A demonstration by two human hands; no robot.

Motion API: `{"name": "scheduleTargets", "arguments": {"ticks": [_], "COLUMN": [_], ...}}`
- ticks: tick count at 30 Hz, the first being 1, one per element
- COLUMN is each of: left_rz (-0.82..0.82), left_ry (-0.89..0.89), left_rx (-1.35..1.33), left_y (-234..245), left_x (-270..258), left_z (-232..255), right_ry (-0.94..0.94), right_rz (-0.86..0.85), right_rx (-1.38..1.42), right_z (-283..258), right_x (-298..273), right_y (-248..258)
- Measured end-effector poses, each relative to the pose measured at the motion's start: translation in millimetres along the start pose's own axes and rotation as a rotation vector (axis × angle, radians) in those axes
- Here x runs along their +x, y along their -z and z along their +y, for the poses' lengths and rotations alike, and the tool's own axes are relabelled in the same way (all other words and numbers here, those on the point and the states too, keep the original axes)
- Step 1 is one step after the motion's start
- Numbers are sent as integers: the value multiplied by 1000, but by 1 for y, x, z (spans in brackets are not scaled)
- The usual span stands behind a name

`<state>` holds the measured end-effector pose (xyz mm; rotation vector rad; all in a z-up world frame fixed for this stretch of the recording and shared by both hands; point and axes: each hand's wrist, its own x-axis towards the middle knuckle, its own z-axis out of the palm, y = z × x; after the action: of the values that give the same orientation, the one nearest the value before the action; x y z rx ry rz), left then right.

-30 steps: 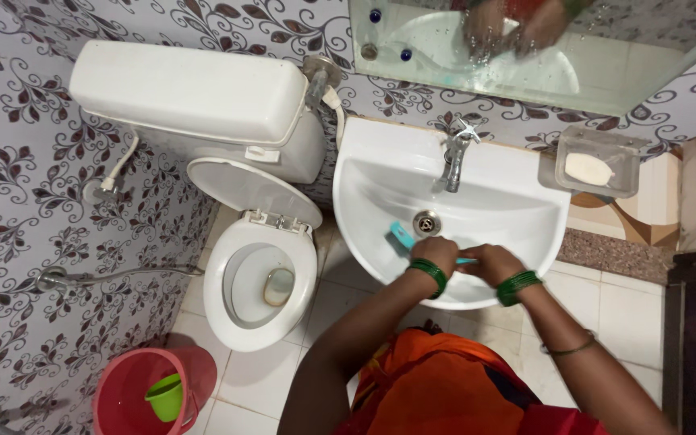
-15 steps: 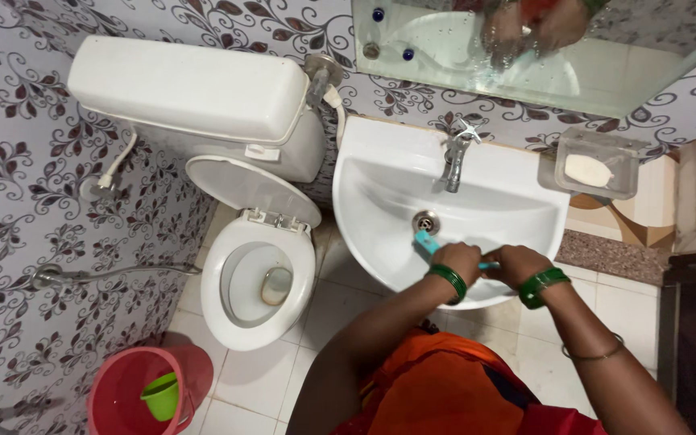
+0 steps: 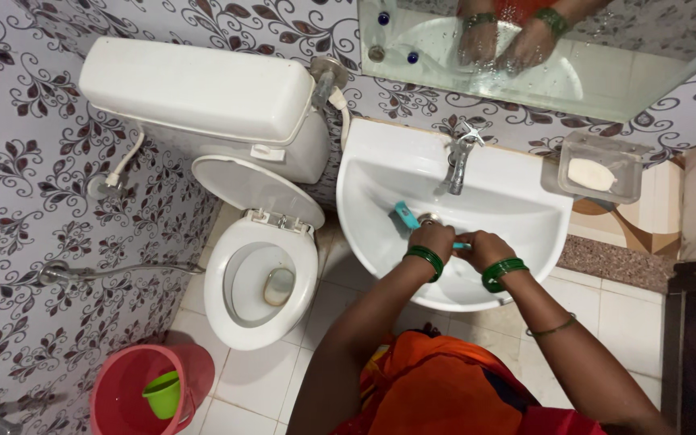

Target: The person cleans a sink and a faucet using a brush, alternating between scrubbing the basin, the drain, and the faucet fixtures.

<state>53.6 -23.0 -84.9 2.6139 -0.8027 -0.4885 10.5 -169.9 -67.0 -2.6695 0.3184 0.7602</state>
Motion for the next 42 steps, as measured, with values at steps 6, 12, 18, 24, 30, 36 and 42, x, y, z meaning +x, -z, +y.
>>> {"name": "scheduleTargets", "arguments": {"ticks": [6, 12, 18, 24, 30, 36, 42], "left_rz": [-203, -193, -40, -133, -210, -98, -167], "left_ry": [-24, 1, -2, -38, -62, -94, -73], "left_rx": [-23, -40, 30, 26, -74, -89, -88], "left_y": [8, 2, 4, -7, -15, -26, -15], "left_x": [-33, -13, 15, 4, -6, 15, -1], "left_z": [37, 16, -13, 12, 72, 55, 50], "right_ry": [30, -43, -20, -32, -92, -103, -78], "right_rz": [-144, -119, 34, -57, -126, 49, -24], "right_rx": [-67, -46, -30, 43, -130, -153, -155], "right_z": [31, 6, -23, 19, 54, 28, 18], "right_x": [-31, -20, -5, -8, -51, -56, -62], "right_y": [-2, 4, 10, -3, 23, 20, 24]}}
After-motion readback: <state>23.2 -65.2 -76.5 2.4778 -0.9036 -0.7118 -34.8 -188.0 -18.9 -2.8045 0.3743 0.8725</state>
